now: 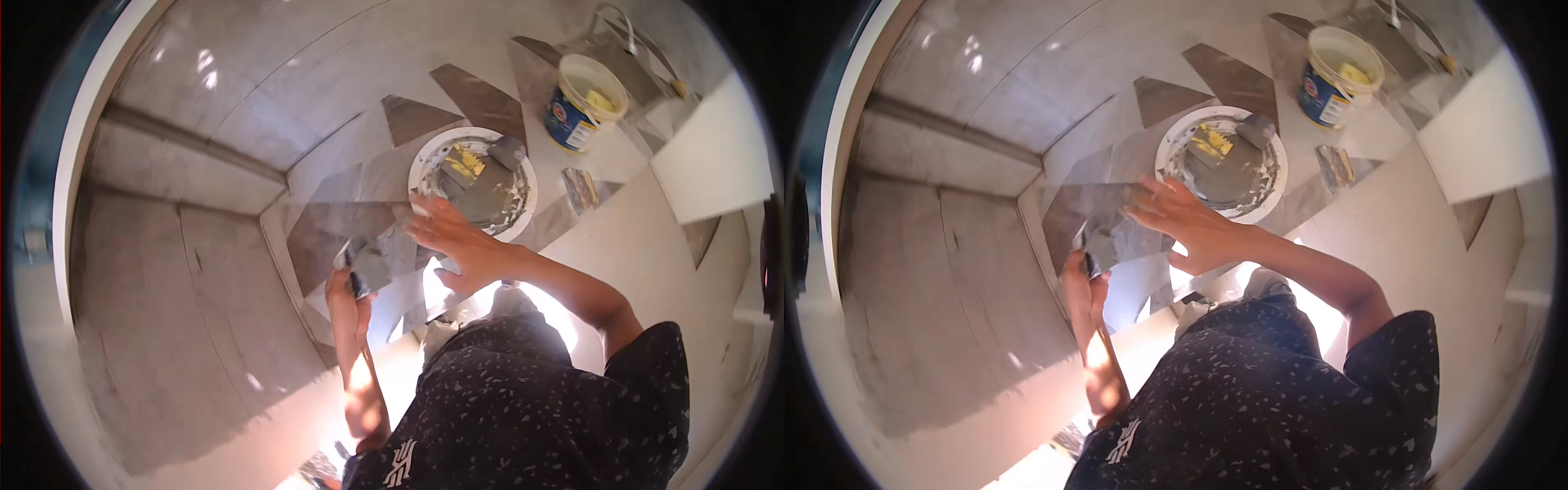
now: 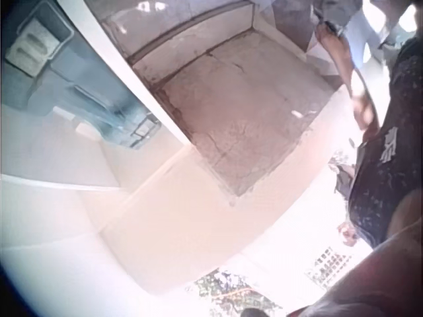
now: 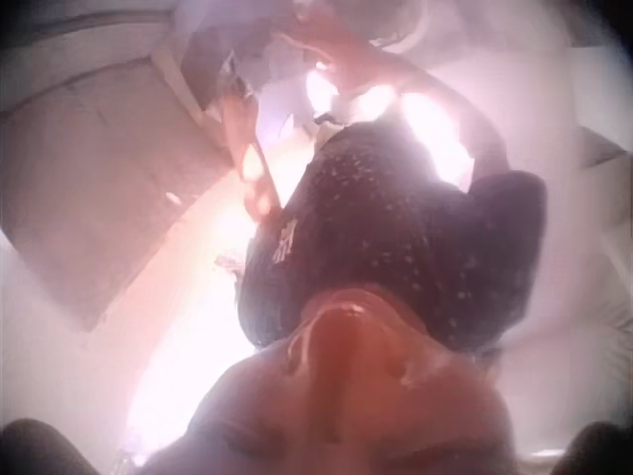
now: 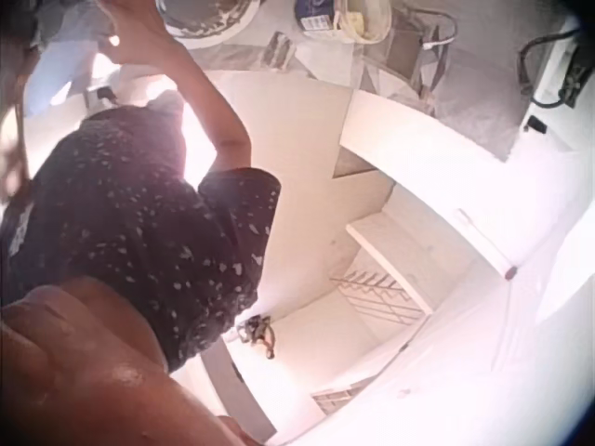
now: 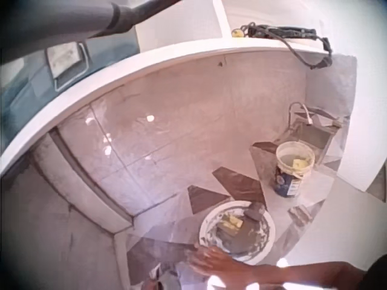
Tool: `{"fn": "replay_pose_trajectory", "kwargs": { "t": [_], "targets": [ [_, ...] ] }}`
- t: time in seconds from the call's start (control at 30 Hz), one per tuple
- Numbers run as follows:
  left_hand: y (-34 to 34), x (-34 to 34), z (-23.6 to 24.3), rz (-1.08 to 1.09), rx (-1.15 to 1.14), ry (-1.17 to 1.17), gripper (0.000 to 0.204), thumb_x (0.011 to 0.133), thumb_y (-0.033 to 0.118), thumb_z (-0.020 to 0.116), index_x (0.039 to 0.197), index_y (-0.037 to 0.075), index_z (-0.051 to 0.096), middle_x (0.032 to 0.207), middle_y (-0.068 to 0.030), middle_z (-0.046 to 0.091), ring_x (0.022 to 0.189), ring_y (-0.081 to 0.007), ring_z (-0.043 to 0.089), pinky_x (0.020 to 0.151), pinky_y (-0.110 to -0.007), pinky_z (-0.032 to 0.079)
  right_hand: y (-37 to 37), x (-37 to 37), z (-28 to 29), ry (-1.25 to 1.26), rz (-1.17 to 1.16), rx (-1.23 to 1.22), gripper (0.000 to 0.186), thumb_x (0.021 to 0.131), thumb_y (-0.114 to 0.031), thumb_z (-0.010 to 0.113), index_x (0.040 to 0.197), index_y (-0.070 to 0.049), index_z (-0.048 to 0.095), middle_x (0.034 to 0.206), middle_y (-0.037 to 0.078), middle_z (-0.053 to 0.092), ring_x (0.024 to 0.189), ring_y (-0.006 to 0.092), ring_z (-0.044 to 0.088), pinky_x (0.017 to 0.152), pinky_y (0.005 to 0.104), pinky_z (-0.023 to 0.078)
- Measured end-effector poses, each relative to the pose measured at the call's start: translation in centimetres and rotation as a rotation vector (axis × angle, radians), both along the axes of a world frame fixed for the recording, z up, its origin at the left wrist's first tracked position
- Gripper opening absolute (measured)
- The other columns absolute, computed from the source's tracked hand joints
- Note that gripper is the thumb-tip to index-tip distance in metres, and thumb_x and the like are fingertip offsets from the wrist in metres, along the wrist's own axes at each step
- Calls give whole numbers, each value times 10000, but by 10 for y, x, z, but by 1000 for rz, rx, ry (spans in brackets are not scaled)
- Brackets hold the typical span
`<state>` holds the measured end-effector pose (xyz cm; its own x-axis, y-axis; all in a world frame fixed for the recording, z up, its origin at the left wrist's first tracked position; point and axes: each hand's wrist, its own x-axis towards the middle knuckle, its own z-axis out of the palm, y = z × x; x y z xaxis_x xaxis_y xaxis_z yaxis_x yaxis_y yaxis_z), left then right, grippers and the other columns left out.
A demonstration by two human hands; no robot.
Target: The person grouts tile seams along the wall and counter edges, collecting compound from a plate using a trowel and smoothing it into the joints with a sponge and by hand.
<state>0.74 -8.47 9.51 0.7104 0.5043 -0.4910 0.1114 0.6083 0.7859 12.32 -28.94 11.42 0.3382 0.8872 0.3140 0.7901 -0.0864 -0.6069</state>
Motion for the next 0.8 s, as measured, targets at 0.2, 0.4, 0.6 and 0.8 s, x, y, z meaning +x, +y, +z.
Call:
{"fn": "replay_pose_trajectory", "kwargs": {
  "t": [0.2,0.4,0.6,0.8],
  "targets": [
    [-14,-19,-6,55,-216,-180,245,810,137,408,997,16,511,832,-80,606,608,-151,586,433,-238,423,1,18,-24,-302,66,-64,752,618,-78,644,1317,-152,375,1384,192,238,1287,391,176,1050,527,124],
    [-24,-35,-23,146,-109,-153,296,813,111,404,1078,27,506,927,-87,597,737,-181,614,451,-299,468,-27,167,-107,-494,-356,-330,630,555,-75,662,1171,-117,537,1330,216,278,1230,406,248,955,542,238],
    [-48,-40,-33,173,-88,-253,329,828,136,400,1125,31,496,1007,-84,579,860,-183,600,606,-329,519,-23,185,-107,-621,-225,-435,512,580,-105,660,1086,-94,579,1257,210,375,1172,352,359,918,467,322],
    [-64,-10,-95,286,-207,-278,291,846,169,435,1093,36,510,1061,-84,555,984,-202,549,848,-369,454,-54,142,-85,50,-219,-615,380,627,-116,654,1003,-102,603,978,94,570,819,283,584,665,376,472]
  ]
}}
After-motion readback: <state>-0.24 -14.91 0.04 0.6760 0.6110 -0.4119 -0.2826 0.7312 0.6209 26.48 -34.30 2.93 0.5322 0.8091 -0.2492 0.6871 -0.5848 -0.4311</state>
